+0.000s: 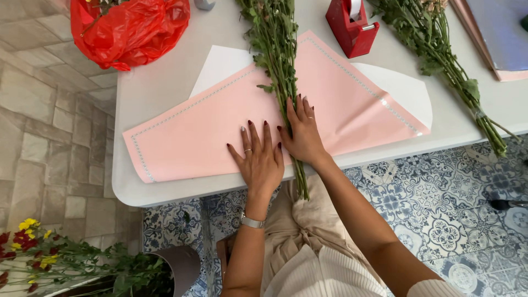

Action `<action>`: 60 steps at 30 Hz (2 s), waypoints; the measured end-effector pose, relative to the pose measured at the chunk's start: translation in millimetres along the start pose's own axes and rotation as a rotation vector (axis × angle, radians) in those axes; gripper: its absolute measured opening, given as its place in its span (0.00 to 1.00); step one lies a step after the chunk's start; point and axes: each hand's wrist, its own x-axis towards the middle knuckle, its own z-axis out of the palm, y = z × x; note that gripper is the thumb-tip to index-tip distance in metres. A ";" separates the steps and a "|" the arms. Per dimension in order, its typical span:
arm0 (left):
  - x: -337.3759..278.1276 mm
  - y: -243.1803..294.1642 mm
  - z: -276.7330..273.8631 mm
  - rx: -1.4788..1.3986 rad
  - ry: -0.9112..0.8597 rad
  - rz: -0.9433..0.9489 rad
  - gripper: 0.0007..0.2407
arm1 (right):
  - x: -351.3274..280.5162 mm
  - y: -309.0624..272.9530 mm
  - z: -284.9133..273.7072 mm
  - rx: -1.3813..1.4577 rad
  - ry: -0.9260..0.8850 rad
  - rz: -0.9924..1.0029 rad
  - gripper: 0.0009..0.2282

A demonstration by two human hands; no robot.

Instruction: The person wraps a floral bouquet using paper and adhesive tape, first layering and folding the paper on a table before placing the flowers, then rolling the paper around the stems and securing the wrap with tape.

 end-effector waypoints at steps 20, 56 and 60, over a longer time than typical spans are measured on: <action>0.3 -1.2 8.9 0.016 0.013 -0.011 0.25 | 0.8 -2.4 -0.6 -0.082 -0.101 0.061 0.33; -42.5 -77.4 -21.1 -0.180 0.470 -0.398 0.34 | 2.3 -8.3 10.5 -0.152 -0.105 0.050 0.28; -63.4 -148.7 -9.4 -0.556 0.703 -0.826 0.44 | 2.1 -9.0 12.4 -0.176 -0.095 0.067 0.28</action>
